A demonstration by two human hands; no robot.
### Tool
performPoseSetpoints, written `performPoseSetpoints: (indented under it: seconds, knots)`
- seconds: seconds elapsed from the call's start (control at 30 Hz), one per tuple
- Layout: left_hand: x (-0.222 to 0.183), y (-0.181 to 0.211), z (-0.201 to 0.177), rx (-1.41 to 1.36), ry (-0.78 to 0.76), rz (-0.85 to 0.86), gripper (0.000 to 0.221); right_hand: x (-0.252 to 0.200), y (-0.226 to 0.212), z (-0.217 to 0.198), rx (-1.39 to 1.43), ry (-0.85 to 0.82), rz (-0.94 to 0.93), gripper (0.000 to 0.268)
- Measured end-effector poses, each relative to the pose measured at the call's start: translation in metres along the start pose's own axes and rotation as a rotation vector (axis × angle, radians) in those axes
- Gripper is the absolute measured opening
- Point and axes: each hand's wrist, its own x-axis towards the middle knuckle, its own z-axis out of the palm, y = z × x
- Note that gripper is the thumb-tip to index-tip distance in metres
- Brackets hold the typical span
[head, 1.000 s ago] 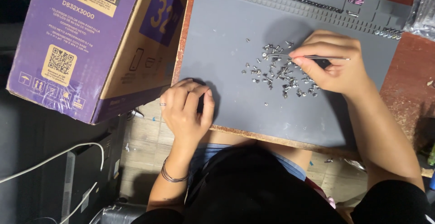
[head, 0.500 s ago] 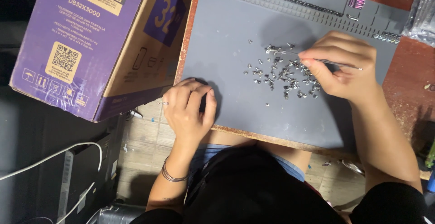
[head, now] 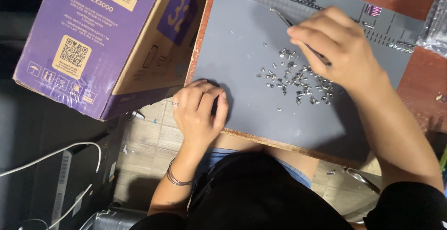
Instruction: Sorting small screws from a pile into organized slots on a magnetic repair mat using tweezers.
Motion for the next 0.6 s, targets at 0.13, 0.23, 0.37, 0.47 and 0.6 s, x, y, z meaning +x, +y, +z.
performPoseSetpoints:
  seconds: [0.13, 0.23, 0.37, 0.47, 0.6]
  knots:
    - [0.001, -0.001, -0.001, -0.012, 0.012, 0.007, 0.009, 0.012, 0.009, -0.001, -0.054, -0.066, -0.035, 0.012]
    - [0.0, -0.002, -0.001, -0.02, 0.004, -0.002, 0.009, 0.02, 0.011, 0.001, -0.12, -0.1, -0.079, 0.009]
    - [0.0, -0.003, -0.001, -0.021, 0.009, 0.001, 0.009, 0.025, 0.012, 0.005, -0.179, -0.127, -0.123, 0.008]
    - [-0.001, -0.004, -0.001, -0.018, 0.019, 0.009, 0.009, 0.025, 0.013, 0.007, -0.205, -0.142, -0.126, 0.01]
    - [0.0, -0.003, -0.001, -0.012, 0.023, 0.01, 0.01, 0.025, 0.014, 0.009, -0.237, -0.162, -0.122, 0.01]
